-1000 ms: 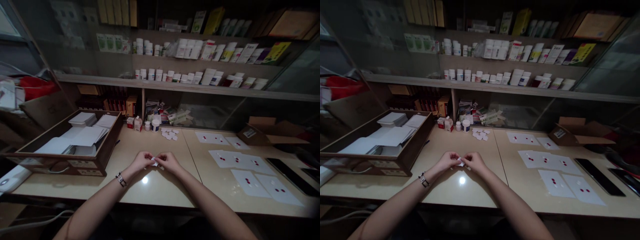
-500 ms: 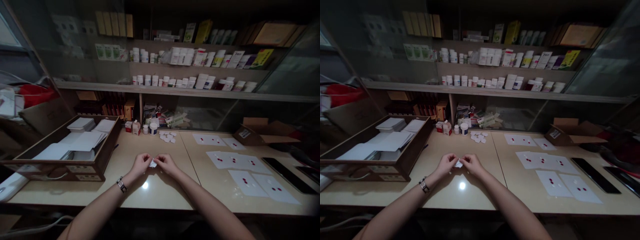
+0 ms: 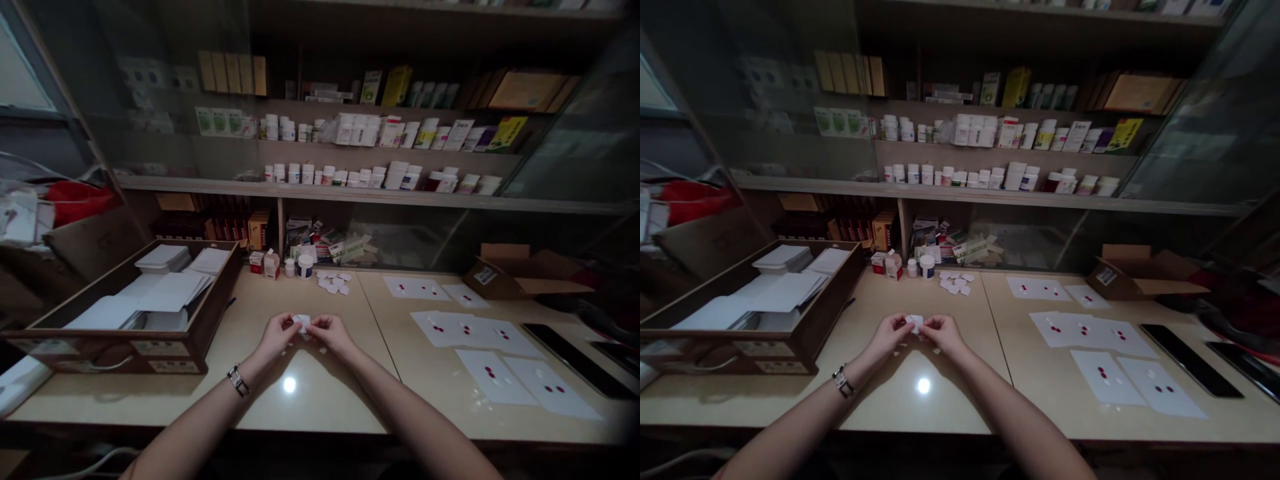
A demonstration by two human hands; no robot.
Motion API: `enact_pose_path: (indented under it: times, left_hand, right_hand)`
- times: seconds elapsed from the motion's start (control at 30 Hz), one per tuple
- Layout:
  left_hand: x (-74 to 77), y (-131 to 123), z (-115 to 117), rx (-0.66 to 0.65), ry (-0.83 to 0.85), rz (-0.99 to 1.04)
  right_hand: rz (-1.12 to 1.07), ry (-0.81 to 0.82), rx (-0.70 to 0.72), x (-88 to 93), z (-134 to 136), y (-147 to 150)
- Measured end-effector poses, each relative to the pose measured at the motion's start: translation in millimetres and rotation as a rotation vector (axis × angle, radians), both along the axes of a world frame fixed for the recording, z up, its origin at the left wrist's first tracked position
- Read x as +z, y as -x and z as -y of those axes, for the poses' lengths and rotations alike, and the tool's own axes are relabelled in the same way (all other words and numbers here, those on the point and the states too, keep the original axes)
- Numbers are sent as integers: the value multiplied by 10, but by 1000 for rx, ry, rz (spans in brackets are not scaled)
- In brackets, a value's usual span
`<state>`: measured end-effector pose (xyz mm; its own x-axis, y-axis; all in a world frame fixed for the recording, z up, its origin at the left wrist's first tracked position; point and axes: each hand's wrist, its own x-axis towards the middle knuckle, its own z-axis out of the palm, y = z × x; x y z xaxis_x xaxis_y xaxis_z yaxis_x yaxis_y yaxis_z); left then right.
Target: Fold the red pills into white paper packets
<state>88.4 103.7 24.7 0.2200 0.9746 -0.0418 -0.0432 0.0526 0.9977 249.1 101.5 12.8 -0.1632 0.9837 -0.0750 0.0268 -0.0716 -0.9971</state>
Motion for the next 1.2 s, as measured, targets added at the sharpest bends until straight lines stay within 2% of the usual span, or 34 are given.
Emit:
enact_pose_path:
  times: [0.1,0.27,0.37,0.47,0.57,0.67,0.73,0.9,1.07,1.2]
  left_hand:
    - [-5,-48,27,-11,-26,-13]
    - [12,-54,68,-49,-112,-112]
    - [19,-15,43,-91,-50,-138]
    - [23,23,8,6,-7,-124]
    - [20,38,11,163,-190,-162]
    - [-3,21,50,230,-420,-285]
    - [-24,2,74,247,-470,-326]
    - [-48,-22,88,205,-490,-330]
    - [-24,-10,77,167,-419,-299]
    - [-11,15,86,81,-521,-349]
  right_hand:
    - [39,26,53,-12,-2,-11]
    - [41,-80,57,-27,-6,-26]
    - [27,-79,43,-40,-12,-27]
    - [-47,7,24,-43,-7,-8]
    - [-200,79,-33,-42,4,34]
    - [-357,108,-103,-43,12,76]
    - [-424,115,-127,-44,13,90]
    - [-468,123,-117,-48,16,91]
    - [-402,119,-109,-48,32,94]
    - [-384,100,-107,-44,40,91]
